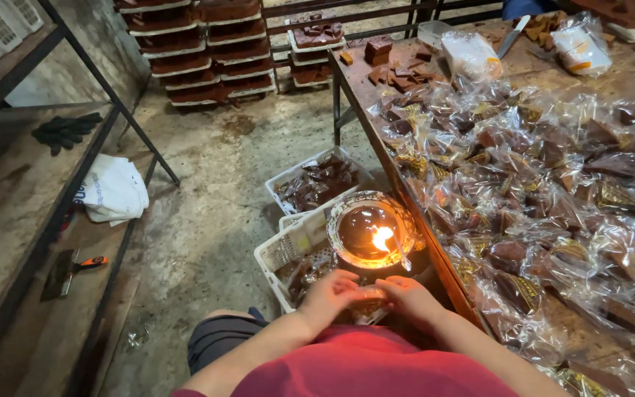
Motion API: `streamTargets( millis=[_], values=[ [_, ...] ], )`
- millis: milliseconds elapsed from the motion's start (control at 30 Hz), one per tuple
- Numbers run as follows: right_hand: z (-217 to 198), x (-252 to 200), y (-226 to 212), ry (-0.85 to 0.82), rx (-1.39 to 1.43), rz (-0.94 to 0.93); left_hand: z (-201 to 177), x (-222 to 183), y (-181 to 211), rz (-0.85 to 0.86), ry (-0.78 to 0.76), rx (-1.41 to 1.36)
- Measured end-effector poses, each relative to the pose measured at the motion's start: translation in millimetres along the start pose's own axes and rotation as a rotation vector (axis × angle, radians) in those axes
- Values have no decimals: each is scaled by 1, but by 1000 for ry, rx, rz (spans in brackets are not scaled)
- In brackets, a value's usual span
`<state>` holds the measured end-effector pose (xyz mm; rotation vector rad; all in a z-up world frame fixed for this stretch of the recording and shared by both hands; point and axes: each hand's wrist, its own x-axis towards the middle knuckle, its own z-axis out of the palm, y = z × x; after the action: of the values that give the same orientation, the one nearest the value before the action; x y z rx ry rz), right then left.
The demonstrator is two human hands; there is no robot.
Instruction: Sealing plastic bags containing food items by melting the edges over a candle flame.
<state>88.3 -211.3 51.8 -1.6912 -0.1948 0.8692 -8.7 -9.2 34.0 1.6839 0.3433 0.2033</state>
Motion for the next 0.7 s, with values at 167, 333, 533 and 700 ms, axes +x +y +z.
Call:
streamTargets(
  millis=[167, 333, 533, 700],
  values=[
    [3, -22, -31, -207, 419, -169, 13, -17, 62, -140, -488, 616],
    [-14, 8, -6, 279, 687, -97, 32, 8, -5, -339, -417, -70],
    [-20, 23, 8, 309, 507, -192, 41, 43, -8, -560, -392, -573],
    [-21, 21, 5, 366, 410, -141, 43, 53, -7, -632, -367, -668]
  ],
)
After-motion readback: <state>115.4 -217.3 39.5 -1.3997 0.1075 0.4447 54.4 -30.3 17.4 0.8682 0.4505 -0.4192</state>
